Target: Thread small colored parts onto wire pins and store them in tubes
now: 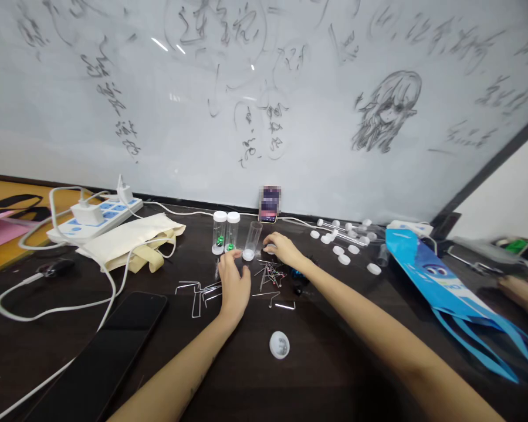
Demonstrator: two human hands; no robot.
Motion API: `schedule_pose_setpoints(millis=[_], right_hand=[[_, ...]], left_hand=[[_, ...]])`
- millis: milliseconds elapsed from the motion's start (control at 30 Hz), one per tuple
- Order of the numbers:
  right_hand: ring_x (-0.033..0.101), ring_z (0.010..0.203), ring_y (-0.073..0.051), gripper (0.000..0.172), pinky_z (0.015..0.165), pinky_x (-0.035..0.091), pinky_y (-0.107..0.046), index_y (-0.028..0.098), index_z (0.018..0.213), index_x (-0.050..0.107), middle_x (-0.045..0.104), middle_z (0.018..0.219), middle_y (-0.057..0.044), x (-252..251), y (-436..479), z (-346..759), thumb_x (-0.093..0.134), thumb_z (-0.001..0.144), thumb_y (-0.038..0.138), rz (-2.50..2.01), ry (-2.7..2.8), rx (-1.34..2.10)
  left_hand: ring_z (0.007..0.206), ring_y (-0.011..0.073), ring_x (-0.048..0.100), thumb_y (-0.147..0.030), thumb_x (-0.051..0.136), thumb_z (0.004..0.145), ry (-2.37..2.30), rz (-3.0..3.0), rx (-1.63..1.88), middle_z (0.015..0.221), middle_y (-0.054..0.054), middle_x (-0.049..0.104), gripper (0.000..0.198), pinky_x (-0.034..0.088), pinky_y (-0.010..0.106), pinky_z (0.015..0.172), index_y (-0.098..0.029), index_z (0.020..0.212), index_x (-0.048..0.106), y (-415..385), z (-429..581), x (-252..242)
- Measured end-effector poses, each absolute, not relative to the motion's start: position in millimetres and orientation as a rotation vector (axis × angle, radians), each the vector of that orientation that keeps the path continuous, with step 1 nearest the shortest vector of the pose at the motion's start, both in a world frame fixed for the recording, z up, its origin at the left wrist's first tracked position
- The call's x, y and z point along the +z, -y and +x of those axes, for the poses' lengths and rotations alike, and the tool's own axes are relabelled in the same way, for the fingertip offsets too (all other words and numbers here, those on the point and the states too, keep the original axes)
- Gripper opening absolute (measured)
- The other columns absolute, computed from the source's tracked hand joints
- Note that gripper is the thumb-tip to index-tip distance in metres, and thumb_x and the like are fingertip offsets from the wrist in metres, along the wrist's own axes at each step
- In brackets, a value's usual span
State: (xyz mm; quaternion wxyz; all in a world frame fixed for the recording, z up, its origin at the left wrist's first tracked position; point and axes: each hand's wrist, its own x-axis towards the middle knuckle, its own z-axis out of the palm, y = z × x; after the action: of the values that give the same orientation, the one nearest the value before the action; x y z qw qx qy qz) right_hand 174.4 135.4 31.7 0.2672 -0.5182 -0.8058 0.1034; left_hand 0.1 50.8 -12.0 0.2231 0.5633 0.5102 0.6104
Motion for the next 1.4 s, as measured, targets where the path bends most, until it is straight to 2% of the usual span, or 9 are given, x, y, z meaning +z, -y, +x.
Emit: schedule_pose_setpoints(millis=[100, 200, 400, 633, 800, 900, 967, 1100, 1400], right_hand=[[0.052, 0.112, -0.024, 0.038, 0.096, 0.034, -0.042, 0.020, 0.107, 0.062, 0.061, 0.113, -0.008, 39.0, -125.8, 168.7, 0.059, 0.076, 0.000, -1.355, 2.164, 0.285], [0.055, 0.111, -0.022, 0.056, 0.093, 0.039, -0.037, 0.024, 0.123, 0.051, 0.063, 0.116, -0.005, 42.4, -121.6, 154.9, 0.070, 0.073, 0.008, -1.273, 2.191, 0.398], [0.065, 0.089, -0.016, 0.022, 0.077, 0.048, -0.027, 0.016, 0.102, 0.058, 0.068, 0.100, -0.006, 31.8, -109.1, 125.3, 0.065, 0.082, 0.020, -1.201, 2.129, 0.552], [0.065, 0.085, -0.017, 0.018, 0.079, 0.048, -0.028, 0.018, 0.097, 0.060, 0.068, 0.095, -0.003, 31.9, -69.8, 118.5, 0.068, 0.081, 0.021, -1.176, 2.116, 0.549], [0.061, 0.100, -0.021, 0.041, 0.088, 0.045, -0.034, 0.019, 0.114, 0.054, 0.064, 0.110, -0.008, 35.3, -61.1, 133.6, 0.072, 0.078, 0.024, -1.214, 2.045, 0.496], [0.059, 0.097, -0.020, 0.025, 0.089, 0.043, -0.035, 0.020, 0.110, 0.055, 0.062, 0.107, -0.006, 37.7, -43.5, 158.7, 0.062, 0.086, 0.020, -1.238, 1.980, 0.410], [0.059, 0.087, -0.018, 0.013, 0.083, 0.045, -0.033, 0.021, 0.101, 0.058, 0.061, 0.098, -0.004, 37.3, -27.6, 178.0, 0.053, 0.091, 0.016, -1.279, 1.970, 0.287], [0.059, 0.082, -0.019, 0.014, 0.076, 0.047, -0.031, 0.021, 0.085, 0.061, 0.061, 0.085, -0.002, 35.5, -4.1, 203.9, 0.050, 0.092, 0.015, -1.352, 2.104, 0.235], [0.062, 0.079, -0.024, 0.005, 0.066, 0.048, -0.033, 0.021, 0.084, 0.061, 0.065, 0.082, -0.005, 42.7, -0.2, 216.7, 0.060, 0.088, 0.018, -1.573, 2.343, -0.154]], left_hand=[[0.108, 0.0238, 0.048, 0.001, 0.046, 0.074, -1.397, 1.553, 1.708, 0.106, 0.005, 0.050, 0.036, 0.037, 0.046, 0.097, -0.023, 0.101, 0.045, -51.0, -0.1, -12.1], [0.108, 0.0234, 0.049, 0.002, 0.045, 0.073, -1.391, 1.530, 1.726, 0.106, 0.005, 0.049, 0.037, 0.038, 0.046, 0.096, -0.023, 0.101, 0.044, -53.2, -0.8, -14.3], [0.108, 0.0229, 0.049, 0.001, 0.046, 0.074, -1.379, 1.528, 1.755, 0.107, 0.006, 0.049, 0.038, 0.040, 0.043, 0.095, -0.023, 0.103, 0.044, -51.4, -3.0, -12.2], [0.107, 0.0224, 0.049, 0.001, 0.046, 0.074, -1.350, 1.559, 1.853, 0.107, 0.006, 0.050, 0.038, 0.040, 0.042, 0.094, -0.022, 0.104, 0.046, -47.6, -8.9, -2.8], [0.103, 0.0223, 0.050, -0.001, 0.047, 0.074, -1.363, 1.561, 1.895, 0.105, 0.005, 0.050, 0.036, 0.042, 0.040, 0.090, -0.023, 0.102, 0.048, -42.6, -12.6, 9.8], [0.099, 0.0219, 0.052, -0.003, 0.047, 0.077, -1.340, 1.653, 1.862, 0.102, 0.005, 0.051, 0.029, 0.043, 0.039, 0.088, -0.023, 0.097, 0.052, -32.5, -14.4, 29.3], [0.098, 0.0223, 0.053, -0.005, 0.048, 0.079, -1.295, 1.805, 1.764, 0.100, 0.005, 0.053, 0.023, 0.044, 0.038, 0.086, -0.023, 0.090, 0.057, -24.2, -16.8, 42.6], [0.090, 0.0221, 0.056, -0.011, 0.054, 0.081, -1.134, 2.227, 1.270, 0.091, 0.002, 0.058, 0.015, 0.046, 0.037, 0.081, -0.024, 0.084, 0.060, -11.3, -23.0, 52.5], [0.076, 0.0242, 0.055, -0.005, 0.048, 0.084, -1.132, 2.674, 0.733, 0.076, 0.005, 0.061, 0.025, 0.045, 0.036, 0.069, -0.022, 0.071, 0.059, -0.6, -10.1, 19.8]])
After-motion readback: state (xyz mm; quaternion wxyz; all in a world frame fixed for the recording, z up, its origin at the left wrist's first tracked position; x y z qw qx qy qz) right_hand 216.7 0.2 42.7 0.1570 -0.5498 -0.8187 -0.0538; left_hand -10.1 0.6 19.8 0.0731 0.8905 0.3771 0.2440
